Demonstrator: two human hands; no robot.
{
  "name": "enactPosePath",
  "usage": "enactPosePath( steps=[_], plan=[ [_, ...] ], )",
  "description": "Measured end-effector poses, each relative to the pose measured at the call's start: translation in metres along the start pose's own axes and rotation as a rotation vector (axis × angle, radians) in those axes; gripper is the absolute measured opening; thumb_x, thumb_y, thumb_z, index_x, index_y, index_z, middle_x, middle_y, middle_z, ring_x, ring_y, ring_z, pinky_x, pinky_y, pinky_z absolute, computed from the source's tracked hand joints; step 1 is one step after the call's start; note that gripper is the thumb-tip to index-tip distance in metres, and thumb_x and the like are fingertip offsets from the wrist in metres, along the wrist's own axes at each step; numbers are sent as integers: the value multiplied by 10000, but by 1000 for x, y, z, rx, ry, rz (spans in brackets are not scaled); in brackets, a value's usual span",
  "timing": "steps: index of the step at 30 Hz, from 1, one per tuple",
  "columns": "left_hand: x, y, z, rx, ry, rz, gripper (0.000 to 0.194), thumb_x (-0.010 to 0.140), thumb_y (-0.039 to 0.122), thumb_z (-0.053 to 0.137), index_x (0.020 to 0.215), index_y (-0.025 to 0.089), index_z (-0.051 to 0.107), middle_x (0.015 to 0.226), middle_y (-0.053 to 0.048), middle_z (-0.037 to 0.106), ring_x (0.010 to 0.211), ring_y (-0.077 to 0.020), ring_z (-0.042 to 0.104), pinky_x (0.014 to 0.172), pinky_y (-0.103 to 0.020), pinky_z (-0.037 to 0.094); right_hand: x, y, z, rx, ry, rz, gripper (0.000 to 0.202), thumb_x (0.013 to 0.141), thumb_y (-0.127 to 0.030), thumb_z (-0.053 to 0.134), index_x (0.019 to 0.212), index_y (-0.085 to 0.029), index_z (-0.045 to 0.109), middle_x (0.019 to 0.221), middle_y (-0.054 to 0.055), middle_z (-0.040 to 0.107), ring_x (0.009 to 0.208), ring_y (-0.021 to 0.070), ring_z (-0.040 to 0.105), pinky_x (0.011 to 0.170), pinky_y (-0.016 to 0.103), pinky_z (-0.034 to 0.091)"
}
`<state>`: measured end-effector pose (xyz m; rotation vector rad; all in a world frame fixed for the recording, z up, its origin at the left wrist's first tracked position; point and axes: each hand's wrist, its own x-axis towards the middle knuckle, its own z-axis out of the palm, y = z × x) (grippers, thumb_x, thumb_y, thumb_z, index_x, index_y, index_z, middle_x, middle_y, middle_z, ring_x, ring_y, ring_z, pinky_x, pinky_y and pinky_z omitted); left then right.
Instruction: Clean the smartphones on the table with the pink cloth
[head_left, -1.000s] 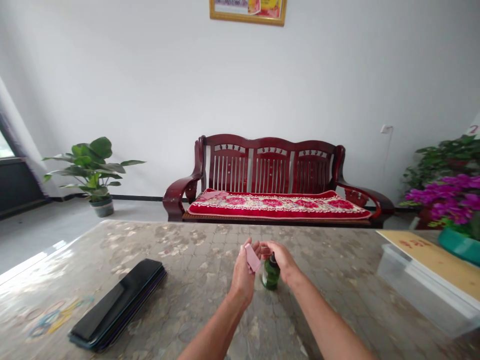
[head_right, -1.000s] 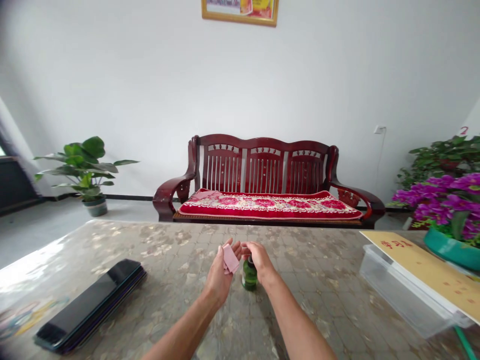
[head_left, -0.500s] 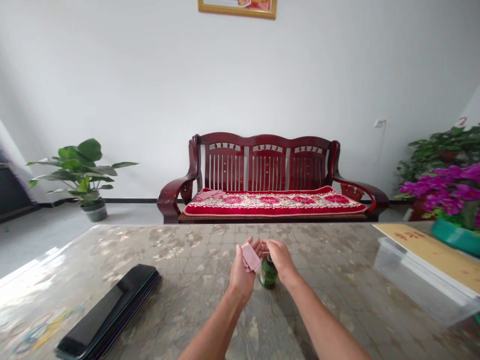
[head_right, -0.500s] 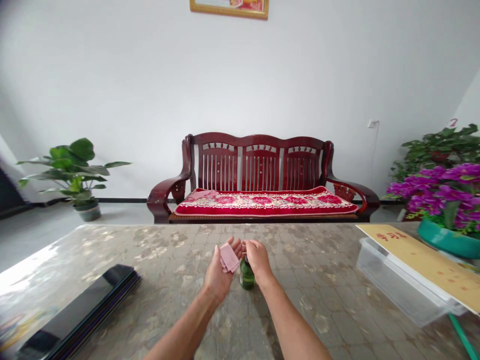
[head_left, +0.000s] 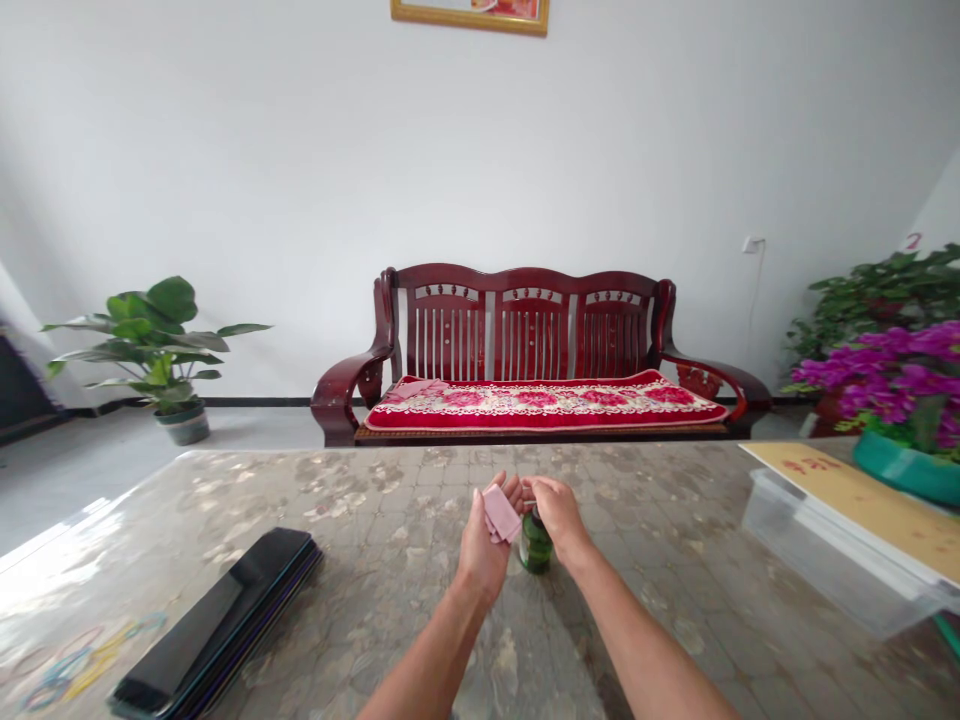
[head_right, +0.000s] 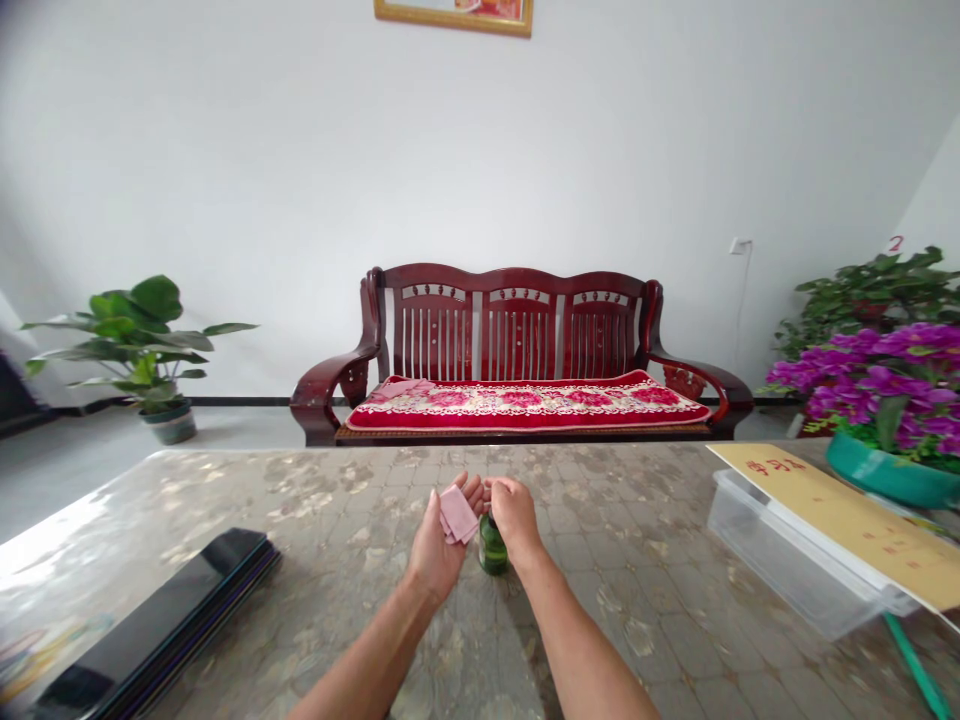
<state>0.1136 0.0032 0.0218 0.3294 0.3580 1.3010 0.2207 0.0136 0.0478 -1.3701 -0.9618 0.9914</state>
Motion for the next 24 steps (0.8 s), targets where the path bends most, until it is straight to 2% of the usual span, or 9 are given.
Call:
enactPosePath(
  steps=[9, 12, 15, 19, 24],
  plan=[
    [0, 7, -4, 1, 18, -23, 484, 1038, 387, 281, 1336, 131, 563, 1193, -175, 683, 1155, -253, 629, 1078, -434, 409, -3, -1, 2, 28, -10, 19, 283, 661, -378, 513, 744, -177, 693, 673, 62, 717, 700, 214, 676, 622, 280, 502],
    [-1, 11, -3, 14, 32, -13, 476, 1035, 386, 288, 1320, 139, 579, 1181, -162, 692, 1154, -243, 630, 1101, -421, 382, -3, 0, 1, 38, -3, 32, 316, 654, -383, 515, 793, -169, 701, 672, 61, 721, 666, 204, 668, 609, 278, 494],
    [-2, 14, -3, 36, 44, 5, 476, 1033, 386, 296, 1299, 129, 596, 1181, -164, 692, 1140, -236, 638, 1113, -398, 364, -2, 1, 0, 41, -11, 47, 305, 646, -390, 533, 760, -163, 702, 634, 61, 708, 602, 190, 641, 563, 271, 469],
    [-1, 15, -5, 64, 17, 25, 454, 1011, 406, 373, 1292, 131, 599, 1210, -176, 675, 1132, -248, 642, 1104, -399, 370, -1, 0, -2, 49, -58, 38, 309, 654, -441, 581, 691, -157, 696, 639, 71, 704, 607, 184, 627, 555, 266, 450],
    [2, 13, -6, 96, 14, 37, 447, 965, 450, 468, 1234, 134, 633, 1224, -180, 666, 1184, -276, 606, 1112, -426, 353, 0, 1, -2, 44, -75, 49, 340, 668, -434, 532, 733, -147, 704, 625, 67, 698, 595, 184, 616, 531, 265, 428]
  ],
)
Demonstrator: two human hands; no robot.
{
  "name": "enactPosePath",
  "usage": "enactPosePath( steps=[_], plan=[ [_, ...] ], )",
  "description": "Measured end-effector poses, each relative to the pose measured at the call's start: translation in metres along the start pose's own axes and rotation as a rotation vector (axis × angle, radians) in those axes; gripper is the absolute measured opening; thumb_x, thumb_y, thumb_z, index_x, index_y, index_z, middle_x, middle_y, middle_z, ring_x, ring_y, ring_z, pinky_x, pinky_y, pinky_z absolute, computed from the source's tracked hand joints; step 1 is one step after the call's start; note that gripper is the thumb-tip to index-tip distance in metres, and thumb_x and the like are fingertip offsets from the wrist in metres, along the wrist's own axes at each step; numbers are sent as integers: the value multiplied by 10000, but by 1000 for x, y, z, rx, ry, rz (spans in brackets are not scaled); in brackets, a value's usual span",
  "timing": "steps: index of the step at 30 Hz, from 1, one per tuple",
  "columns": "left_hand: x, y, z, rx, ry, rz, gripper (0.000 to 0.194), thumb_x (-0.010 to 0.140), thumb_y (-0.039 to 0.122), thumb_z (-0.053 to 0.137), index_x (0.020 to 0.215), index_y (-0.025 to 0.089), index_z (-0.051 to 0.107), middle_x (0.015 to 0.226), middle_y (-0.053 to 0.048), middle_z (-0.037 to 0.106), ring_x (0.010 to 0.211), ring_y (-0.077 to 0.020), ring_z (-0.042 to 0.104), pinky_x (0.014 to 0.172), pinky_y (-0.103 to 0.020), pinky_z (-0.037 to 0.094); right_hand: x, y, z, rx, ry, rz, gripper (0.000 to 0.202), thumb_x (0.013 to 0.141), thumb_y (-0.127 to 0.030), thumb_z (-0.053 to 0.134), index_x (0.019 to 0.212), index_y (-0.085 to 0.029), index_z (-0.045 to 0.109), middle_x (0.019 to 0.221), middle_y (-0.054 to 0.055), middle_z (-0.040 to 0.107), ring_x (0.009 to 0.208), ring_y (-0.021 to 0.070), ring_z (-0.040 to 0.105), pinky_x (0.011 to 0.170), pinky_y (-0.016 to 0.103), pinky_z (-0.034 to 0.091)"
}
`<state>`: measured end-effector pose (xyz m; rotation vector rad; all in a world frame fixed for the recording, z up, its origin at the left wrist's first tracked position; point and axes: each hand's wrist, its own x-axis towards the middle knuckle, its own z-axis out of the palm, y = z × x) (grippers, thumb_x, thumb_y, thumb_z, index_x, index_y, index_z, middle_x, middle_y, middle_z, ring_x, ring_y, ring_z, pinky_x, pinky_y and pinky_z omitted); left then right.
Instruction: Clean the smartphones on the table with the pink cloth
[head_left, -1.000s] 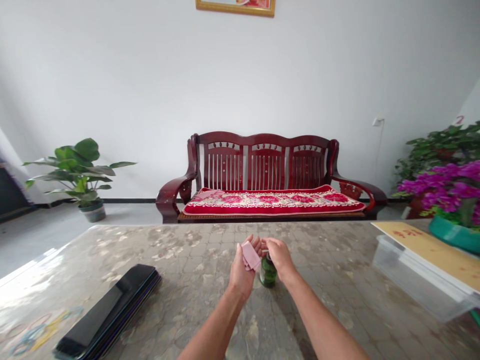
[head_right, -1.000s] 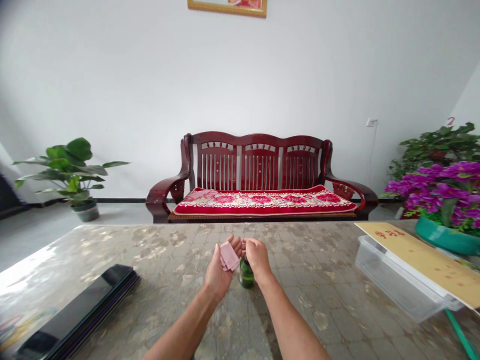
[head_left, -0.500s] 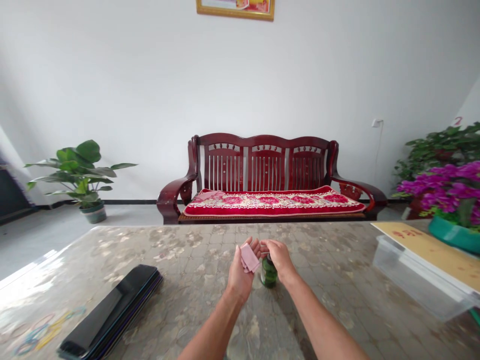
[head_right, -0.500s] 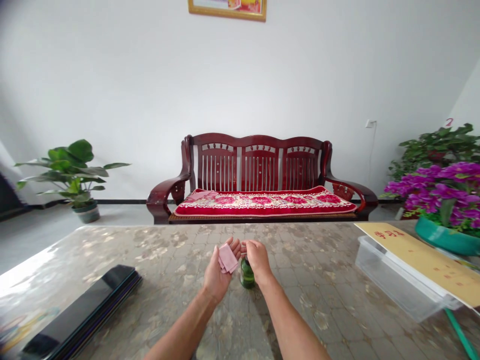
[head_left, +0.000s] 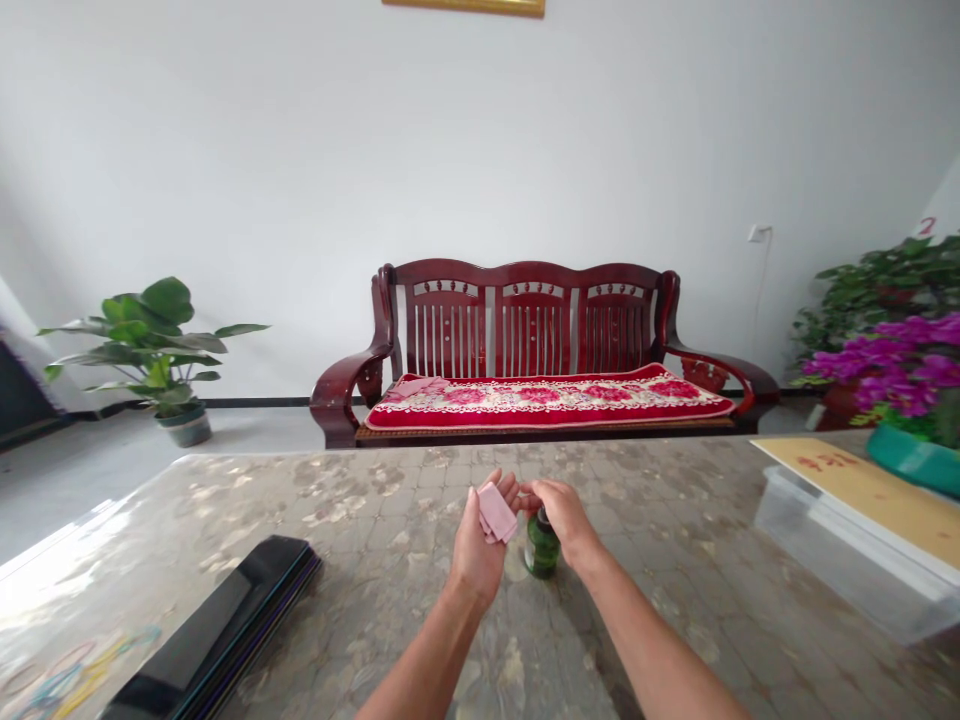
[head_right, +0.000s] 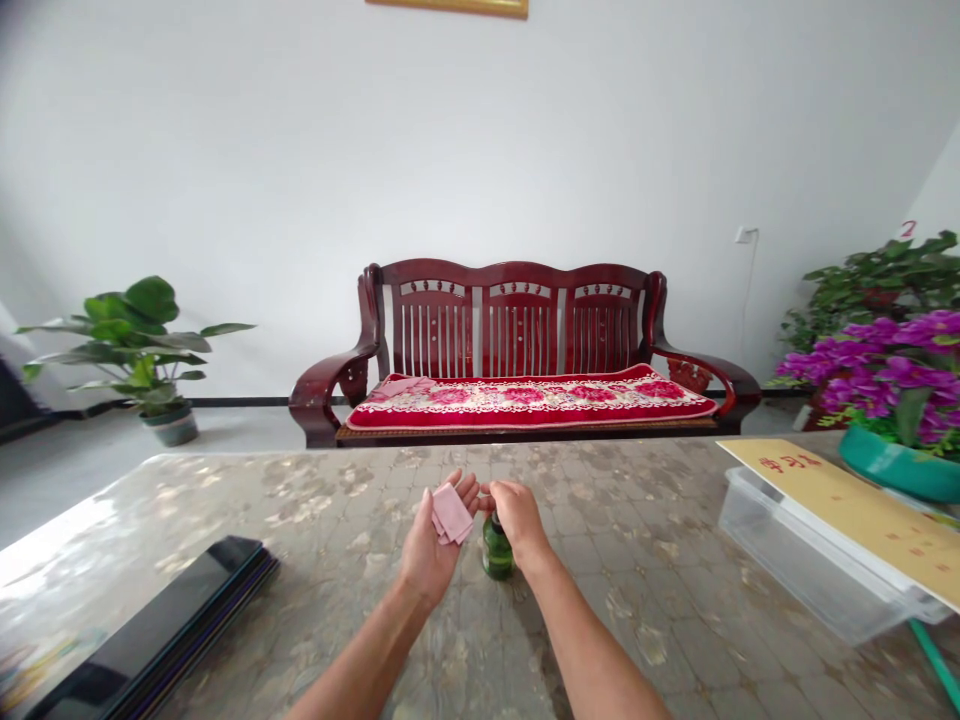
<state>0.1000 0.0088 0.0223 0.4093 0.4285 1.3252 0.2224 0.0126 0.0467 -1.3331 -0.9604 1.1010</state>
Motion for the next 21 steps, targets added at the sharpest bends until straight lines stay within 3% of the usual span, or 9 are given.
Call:
enactPosePath(
  steps=[7, 21],
  plan=[
    [-5, 1, 4, -19, 25, -4, 417, 994, 408, 405, 1154, 129, 669, 1185, -171, 688, 1146, -259, 633, 1116, -417, 358, 1, -1, -3, -32, 15, 33, 353, 653, -377, 517, 845, -145, 702, 628, 49, 710, 589, 181, 627, 553, 262, 446],
    [-7, 7, -9, 12, 99, 37, 397, 1001, 359, 390, 1199, 128, 645, 1192, -173, 684, 1151, -243, 631, 1124, -415, 346, -2, -8, -2, -73, 20, 27, 333, 624, -390, 537, 757, -136, 706, 607, 63, 696, 548, 169, 612, 500, 251, 430]
  ],
)
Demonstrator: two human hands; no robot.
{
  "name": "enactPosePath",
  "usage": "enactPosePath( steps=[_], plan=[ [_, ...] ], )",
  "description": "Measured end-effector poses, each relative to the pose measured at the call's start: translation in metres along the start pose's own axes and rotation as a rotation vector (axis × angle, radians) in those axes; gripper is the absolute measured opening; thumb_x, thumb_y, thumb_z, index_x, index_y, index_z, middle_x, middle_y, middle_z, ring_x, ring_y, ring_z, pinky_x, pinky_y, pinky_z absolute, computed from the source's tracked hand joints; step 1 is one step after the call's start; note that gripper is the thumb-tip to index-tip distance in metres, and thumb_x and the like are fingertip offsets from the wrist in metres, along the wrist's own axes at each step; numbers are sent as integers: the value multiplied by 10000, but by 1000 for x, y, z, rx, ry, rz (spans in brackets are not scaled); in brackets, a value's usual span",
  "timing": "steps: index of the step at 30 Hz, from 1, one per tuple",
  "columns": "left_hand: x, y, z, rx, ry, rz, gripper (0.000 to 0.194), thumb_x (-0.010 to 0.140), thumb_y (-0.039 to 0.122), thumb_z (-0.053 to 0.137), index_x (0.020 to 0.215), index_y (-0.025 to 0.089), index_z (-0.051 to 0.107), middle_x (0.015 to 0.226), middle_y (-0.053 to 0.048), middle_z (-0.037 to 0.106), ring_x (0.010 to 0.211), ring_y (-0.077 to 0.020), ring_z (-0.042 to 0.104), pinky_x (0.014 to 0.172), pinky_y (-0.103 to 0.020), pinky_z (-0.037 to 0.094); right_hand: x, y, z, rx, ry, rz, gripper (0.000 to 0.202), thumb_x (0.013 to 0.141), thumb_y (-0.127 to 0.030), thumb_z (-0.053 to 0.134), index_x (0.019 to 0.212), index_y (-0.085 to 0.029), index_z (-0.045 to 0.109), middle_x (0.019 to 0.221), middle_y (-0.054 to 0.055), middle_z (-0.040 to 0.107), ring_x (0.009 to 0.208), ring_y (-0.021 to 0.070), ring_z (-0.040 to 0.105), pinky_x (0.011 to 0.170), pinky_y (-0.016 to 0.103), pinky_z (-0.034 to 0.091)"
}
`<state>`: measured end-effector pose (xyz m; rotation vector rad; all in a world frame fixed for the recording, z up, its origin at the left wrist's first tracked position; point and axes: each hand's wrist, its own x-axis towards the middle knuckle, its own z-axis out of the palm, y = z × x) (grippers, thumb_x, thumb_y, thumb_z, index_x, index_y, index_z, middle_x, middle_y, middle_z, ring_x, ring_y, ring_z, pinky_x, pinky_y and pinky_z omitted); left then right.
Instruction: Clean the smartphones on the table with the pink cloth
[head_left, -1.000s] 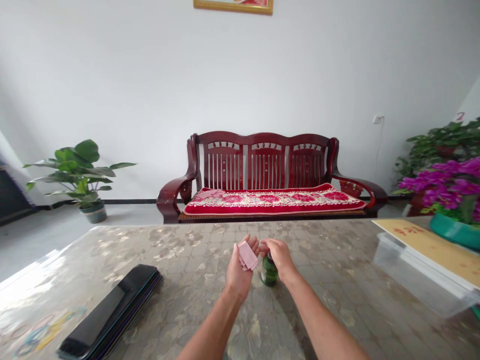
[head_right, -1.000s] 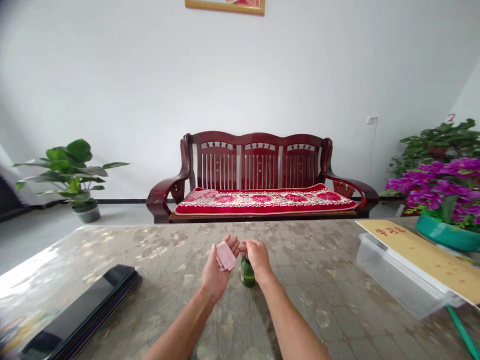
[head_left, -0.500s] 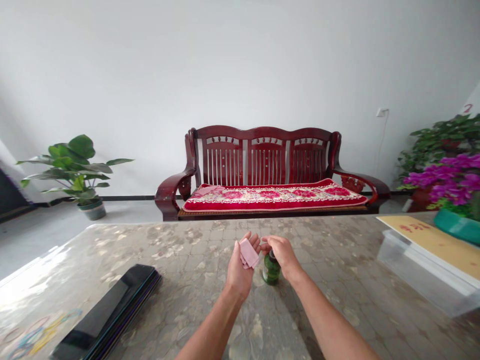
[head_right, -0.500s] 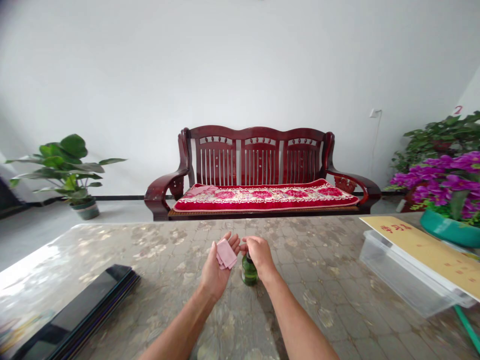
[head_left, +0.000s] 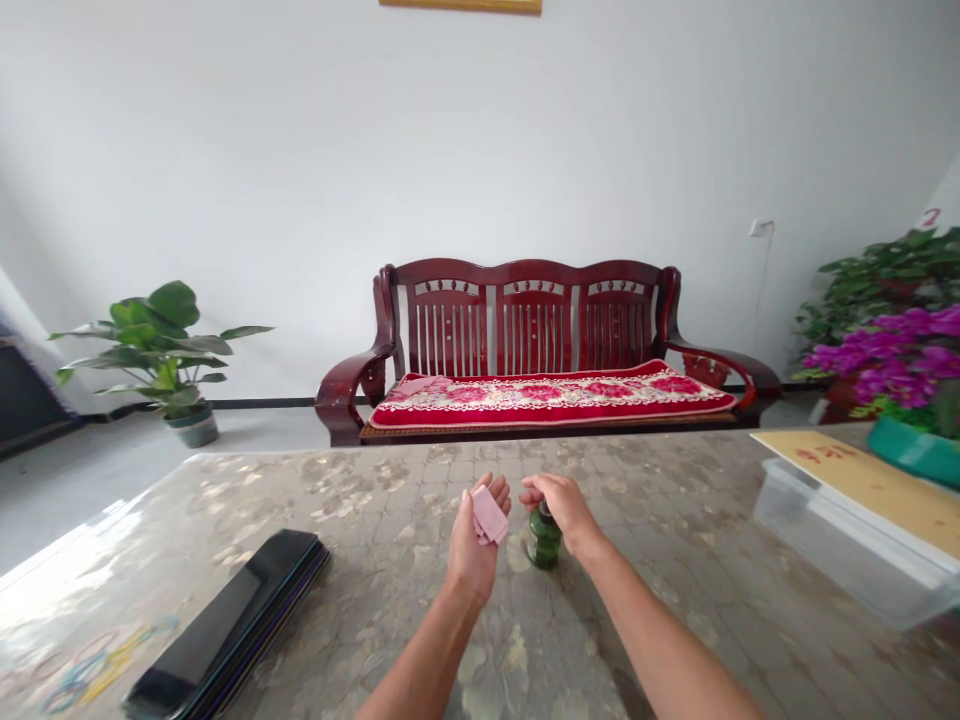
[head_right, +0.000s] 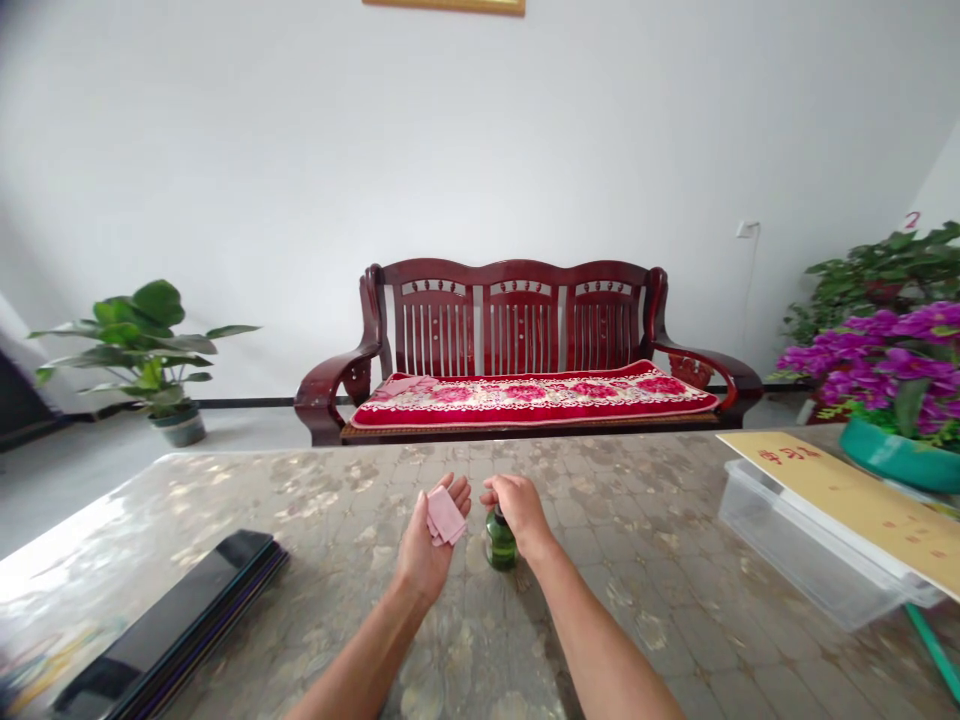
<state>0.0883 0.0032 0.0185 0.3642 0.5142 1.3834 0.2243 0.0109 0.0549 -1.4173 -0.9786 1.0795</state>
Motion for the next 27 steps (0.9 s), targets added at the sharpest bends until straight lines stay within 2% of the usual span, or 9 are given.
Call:
enactPosePath(
  steps=[5, 11, 18, 22, 27],
  plan=[
    [-2, 2, -1, 23, 19, 32, 405, 991, 379, 411, 1196, 117, 642, 1201, -187, 676, 1151, -256, 630, 1115, -423, 357, 4, 5, -1, -9, 0, 3, 356, 641, -389, 540, 812, -132, 717, 628, 67, 708, 563, 169, 629, 505, 243, 433],
    [-14, -3, 4, 100, 53, 186, 381, 980, 395, 450, 1251, 173, 600, 1260, -149, 652, 1222, -245, 579, 1121, -412, 351, 5, 9, -1, -23, 4, -6, 328, 655, -361, 527, 817, -145, 714, 584, 45, 689, 549, 163, 617, 487, 235, 422],
    [-25, -7, 12, 118, 137, 184, 379, 974, 393, 447, 1252, 187, 600, 1261, -145, 650, 1221, -250, 580, 1116, -406, 361, 3, 7, -1, -30, -7, -20, 309, 673, -382, 550, 776, -140, 712, 585, 45, 685, 527, 149, 590, 481, 231, 406],
    [-24, -1, 11, 105, 125, 205, 355, 998, 367, 394, 1208, 193, 620, 1227, -123, 673, 1210, -224, 590, 1125, -397, 352, 3, 3, -2, -32, -23, -21, 286, 664, -379, 566, 728, -139, 707, 576, 44, 678, 524, 145, 586, 491, 230, 406],
    [-21, 3, 10, 109, 94, 240, 349, 1012, 359, 376, 1181, 194, 632, 1225, -114, 676, 1207, -215, 591, 1126, -394, 351, 6, 4, 0, -11, -28, -3, 280, 651, -313, 525, 792, -146, 701, 571, 34, 677, 505, 145, 583, 476, 230, 406]
  ],
)
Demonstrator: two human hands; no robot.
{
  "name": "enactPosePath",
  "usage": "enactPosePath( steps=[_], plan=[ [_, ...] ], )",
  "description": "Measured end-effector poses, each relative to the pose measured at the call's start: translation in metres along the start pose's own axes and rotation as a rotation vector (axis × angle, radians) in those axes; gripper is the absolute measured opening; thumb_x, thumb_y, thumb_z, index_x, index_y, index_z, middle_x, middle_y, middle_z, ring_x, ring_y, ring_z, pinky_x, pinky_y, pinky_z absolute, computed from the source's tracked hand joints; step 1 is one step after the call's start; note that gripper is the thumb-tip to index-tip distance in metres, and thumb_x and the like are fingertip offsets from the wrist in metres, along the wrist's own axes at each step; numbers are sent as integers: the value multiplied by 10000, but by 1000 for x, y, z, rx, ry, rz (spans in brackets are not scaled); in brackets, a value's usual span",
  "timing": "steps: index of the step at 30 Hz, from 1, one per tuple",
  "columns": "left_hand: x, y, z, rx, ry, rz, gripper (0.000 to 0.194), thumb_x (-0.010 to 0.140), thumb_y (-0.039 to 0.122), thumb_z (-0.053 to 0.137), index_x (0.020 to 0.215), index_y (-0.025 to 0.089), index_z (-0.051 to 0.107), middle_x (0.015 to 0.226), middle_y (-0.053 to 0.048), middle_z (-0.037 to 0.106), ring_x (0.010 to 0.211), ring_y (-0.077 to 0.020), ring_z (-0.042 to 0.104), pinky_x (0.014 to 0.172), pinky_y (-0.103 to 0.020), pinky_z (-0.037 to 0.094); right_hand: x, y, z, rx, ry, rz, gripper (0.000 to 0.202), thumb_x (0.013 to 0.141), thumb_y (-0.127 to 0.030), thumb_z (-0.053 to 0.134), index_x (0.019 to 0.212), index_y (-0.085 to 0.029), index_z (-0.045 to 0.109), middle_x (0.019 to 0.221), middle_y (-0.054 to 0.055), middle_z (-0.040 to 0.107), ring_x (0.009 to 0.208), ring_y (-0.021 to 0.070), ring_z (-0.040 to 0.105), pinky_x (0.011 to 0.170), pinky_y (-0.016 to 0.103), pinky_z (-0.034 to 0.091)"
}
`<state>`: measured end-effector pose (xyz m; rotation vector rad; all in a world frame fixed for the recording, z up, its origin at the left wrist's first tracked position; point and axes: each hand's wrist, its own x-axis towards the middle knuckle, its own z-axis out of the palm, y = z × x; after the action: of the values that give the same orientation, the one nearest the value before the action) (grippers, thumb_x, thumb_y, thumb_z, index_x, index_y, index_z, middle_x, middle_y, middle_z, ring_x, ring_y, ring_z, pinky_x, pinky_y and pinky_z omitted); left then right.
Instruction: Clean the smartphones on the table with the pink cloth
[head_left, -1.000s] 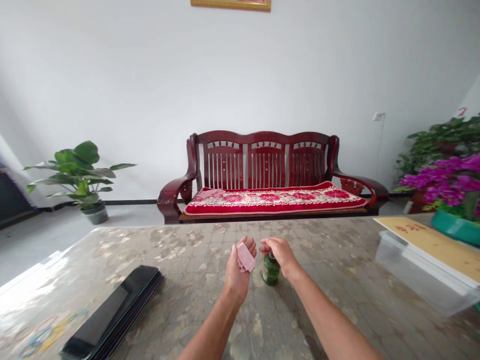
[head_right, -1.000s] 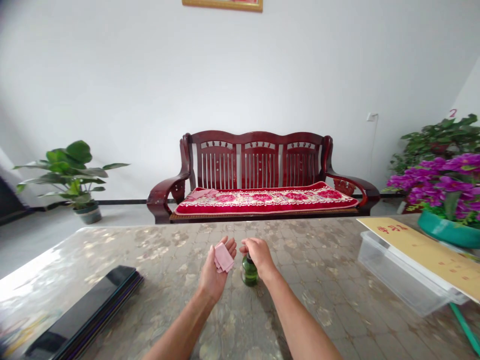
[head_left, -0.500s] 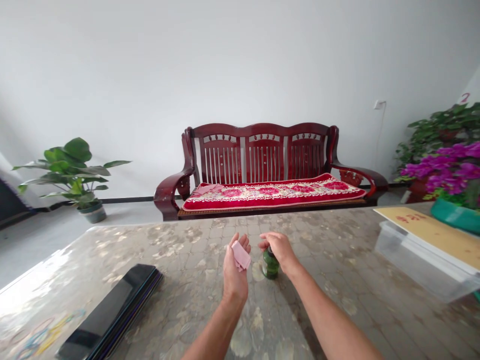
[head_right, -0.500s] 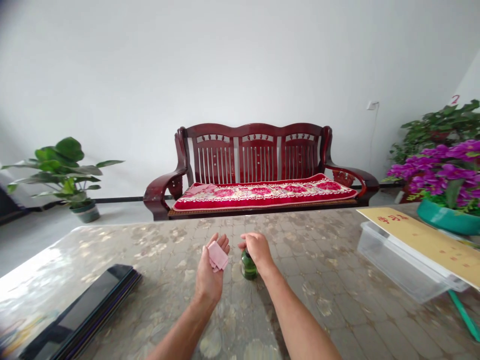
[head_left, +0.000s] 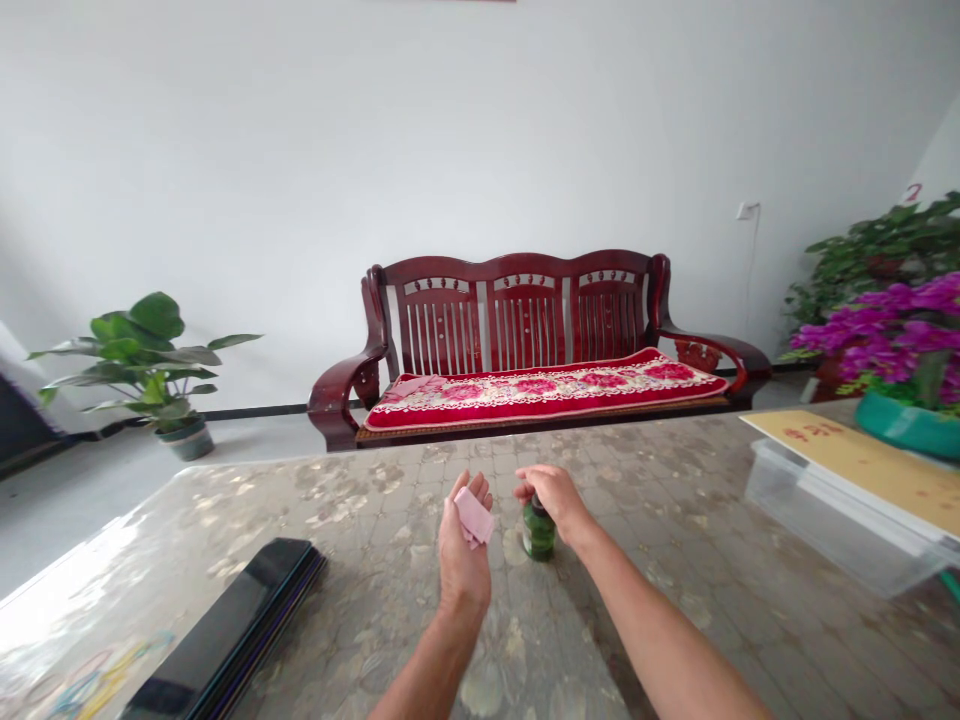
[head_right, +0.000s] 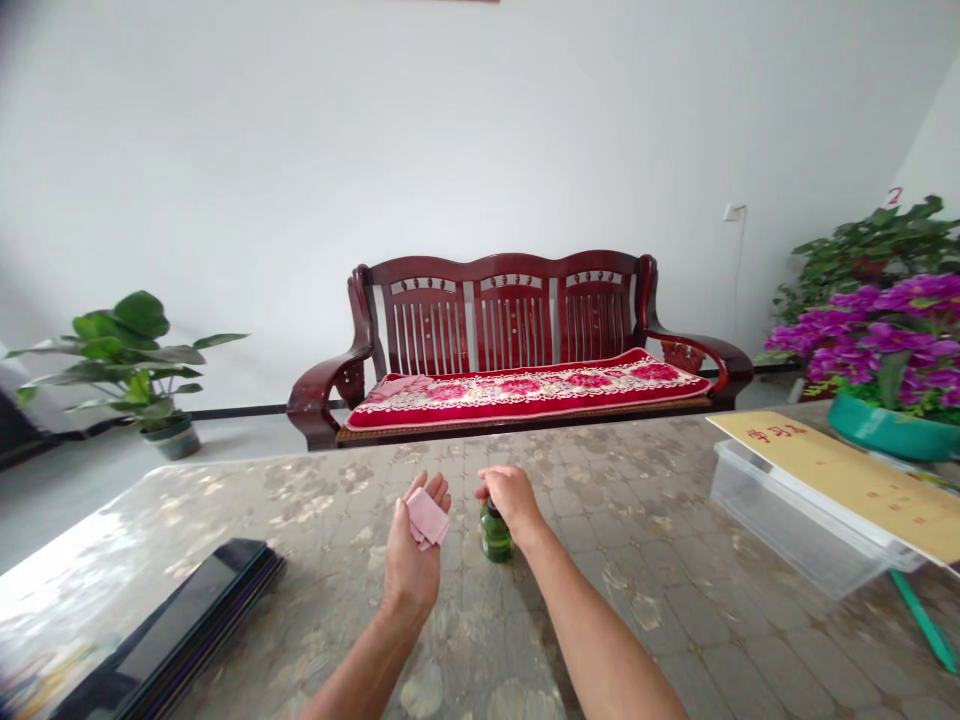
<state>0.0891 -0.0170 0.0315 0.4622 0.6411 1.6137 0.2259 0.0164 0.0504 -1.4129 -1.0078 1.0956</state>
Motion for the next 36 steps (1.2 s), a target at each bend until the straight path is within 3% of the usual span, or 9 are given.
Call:
enactPosePath(
  steps=[9, 16, 27, 32, 36],
  plan=[
    [1, -6, 4, 21, -22, -6, 378, 995, 384, 402, 1247, 183, 600, 1258, -136, 653, 1212, -234, 586, 1124, -401, 349, 1, 4, 1, 1, 21, -12, 309, 647, -301, 540, 860, -145, 700, 557, 18, 658, 502, 140, 582, 480, 226, 411],
    [-1, 3, 3, 24, -3, 3, 367, 1000, 375, 389, 1214, 181, 616, 1253, -132, 657, 1205, -229, 592, 1121, -390, 351, -2, -1, 1, 3, 1, -22, 231, 641, -336, 544, 674, -150, 678, 535, 34, 648, 476, 134, 552, 469, 230, 389],
    [-5, -2, 0, 47, -42, 1, 346, 988, 374, 433, 1211, 184, 619, 1247, -130, 661, 1210, -231, 588, 1118, -395, 360, 3, 1, -1, 34, 2, 24, 260, 602, -250, 569, 808, -142, 684, 543, 27, 661, 498, 145, 581, 504, 236, 423],
    [-7, -2, -3, 59, -32, -10, 384, 983, 407, 435, 1222, 169, 617, 1237, -148, 663, 1202, -247, 595, 1118, -420, 357, 0, 2, 2, 76, 9, -17, 308, 675, -438, 637, 787, -156, 689, 587, 41, 662, 534, 152, 574, 524, 257, 423],
    [-7, 14, -15, 20, -16, -92, 399, 1001, 387, 386, 1238, 158, 611, 1215, -151, 675, 1158, -243, 626, 1096, -421, 394, -16, 8, -6, 163, -54, -88, 562, 750, -691, 565, 974, -196, 708, 842, 78, 720, 802, 207, 651, 716, 324, 495]
  ],
)
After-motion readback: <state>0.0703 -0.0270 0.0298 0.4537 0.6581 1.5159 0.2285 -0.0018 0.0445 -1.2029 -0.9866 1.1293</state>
